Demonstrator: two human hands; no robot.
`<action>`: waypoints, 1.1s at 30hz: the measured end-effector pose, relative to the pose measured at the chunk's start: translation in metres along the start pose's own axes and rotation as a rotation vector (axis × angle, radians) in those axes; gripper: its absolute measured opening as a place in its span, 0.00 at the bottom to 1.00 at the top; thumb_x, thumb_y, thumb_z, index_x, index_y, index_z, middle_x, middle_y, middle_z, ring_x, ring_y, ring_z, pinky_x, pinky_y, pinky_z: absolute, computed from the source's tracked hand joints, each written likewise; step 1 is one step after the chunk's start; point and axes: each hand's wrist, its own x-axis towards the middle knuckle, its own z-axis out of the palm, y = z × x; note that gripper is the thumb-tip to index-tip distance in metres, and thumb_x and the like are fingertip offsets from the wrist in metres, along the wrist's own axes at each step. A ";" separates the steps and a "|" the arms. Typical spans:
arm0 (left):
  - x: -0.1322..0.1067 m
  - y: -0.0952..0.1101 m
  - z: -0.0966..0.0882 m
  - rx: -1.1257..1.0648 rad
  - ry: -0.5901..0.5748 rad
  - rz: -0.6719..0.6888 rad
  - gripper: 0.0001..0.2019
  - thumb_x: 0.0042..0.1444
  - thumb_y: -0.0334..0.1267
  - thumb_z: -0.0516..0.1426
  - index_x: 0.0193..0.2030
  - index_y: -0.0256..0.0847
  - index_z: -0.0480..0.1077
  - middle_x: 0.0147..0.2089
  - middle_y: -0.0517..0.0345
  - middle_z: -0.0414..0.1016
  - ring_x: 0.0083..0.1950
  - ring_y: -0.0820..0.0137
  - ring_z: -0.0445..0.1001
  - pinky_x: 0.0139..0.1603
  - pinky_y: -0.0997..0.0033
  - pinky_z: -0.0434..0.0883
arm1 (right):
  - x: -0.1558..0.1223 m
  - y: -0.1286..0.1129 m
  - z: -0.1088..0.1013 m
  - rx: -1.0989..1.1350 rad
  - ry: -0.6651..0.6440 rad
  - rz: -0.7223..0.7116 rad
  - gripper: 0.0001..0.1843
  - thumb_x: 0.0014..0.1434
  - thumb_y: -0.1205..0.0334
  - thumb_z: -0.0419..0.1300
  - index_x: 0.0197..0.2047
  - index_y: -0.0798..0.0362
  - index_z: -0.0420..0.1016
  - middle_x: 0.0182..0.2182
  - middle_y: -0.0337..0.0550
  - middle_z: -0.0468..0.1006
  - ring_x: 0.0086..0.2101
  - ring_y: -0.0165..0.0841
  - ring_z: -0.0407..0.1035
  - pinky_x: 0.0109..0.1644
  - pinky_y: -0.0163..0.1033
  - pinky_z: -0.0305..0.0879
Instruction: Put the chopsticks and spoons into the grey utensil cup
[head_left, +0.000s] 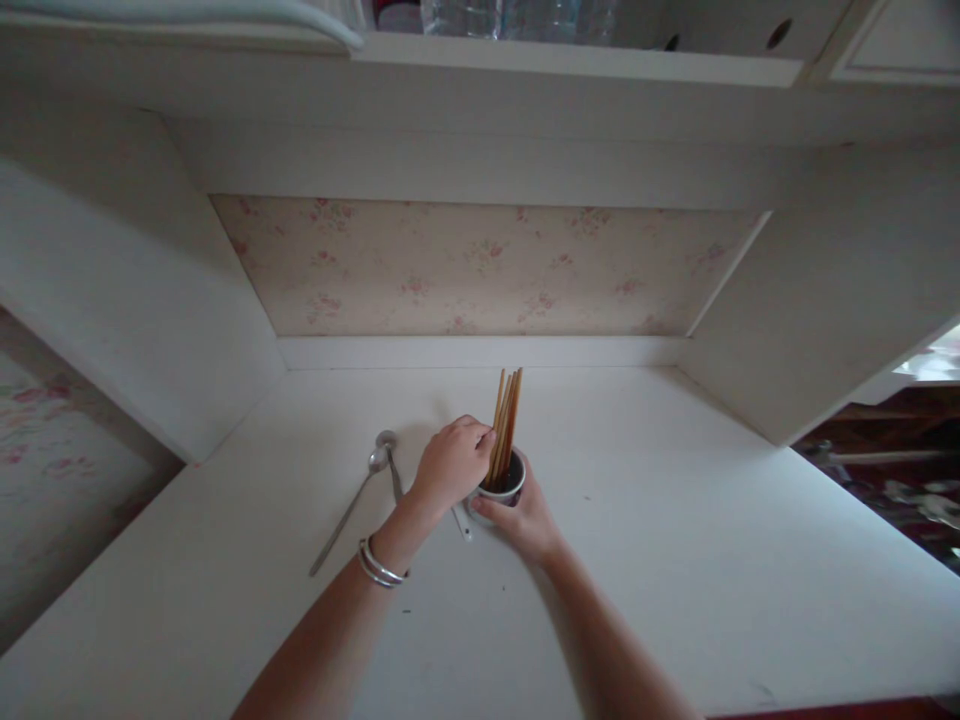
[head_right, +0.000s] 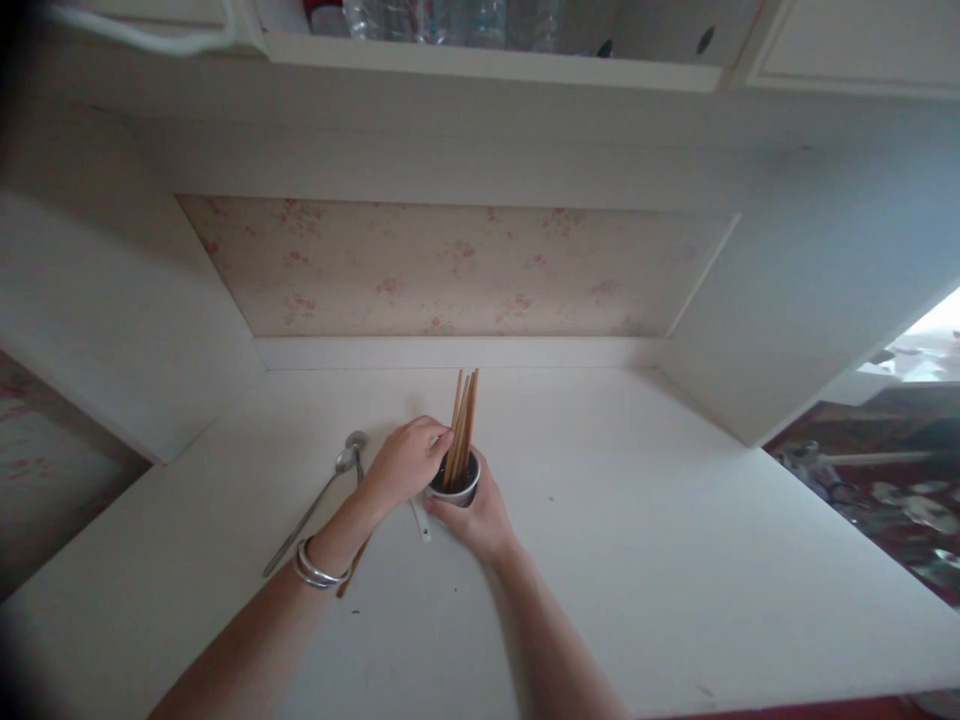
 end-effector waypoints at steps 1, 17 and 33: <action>-0.001 0.000 0.000 -0.002 -0.005 0.003 0.16 0.66 0.40 0.48 0.38 0.44 0.77 0.44 0.53 0.78 0.47 0.65 0.76 0.51 0.67 0.68 | 0.000 0.000 0.000 0.007 0.002 0.000 0.44 0.45 0.56 0.74 0.62 0.47 0.60 0.56 0.47 0.73 0.55 0.46 0.67 0.61 0.53 0.62; -0.042 -0.022 0.031 -0.595 0.093 -0.142 0.25 0.62 0.51 0.53 0.61 0.38 0.66 0.61 0.45 0.68 0.59 0.62 0.70 0.57 0.63 0.70 | 0.001 -0.006 0.000 0.032 -0.021 0.035 0.40 0.46 0.54 0.73 0.60 0.47 0.62 0.53 0.47 0.75 0.52 0.45 0.71 0.59 0.54 0.65; -0.062 -0.010 0.052 -0.859 0.105 -0.100 0.37 0.48 0.37 0.67 0.64 0.45 0.59 0.63 0.47 0.67 0.64 0.58 0.66 0.66 0.53 0.62 | -0.017 -0.019 -0.042 -0.065 -0.010 0.013 0.61 0.49 0.57 0.71 0.72 0.34 0.31 0.68 0.45 0.53 0.66 0.44 0.50 0.67 0.60 0.51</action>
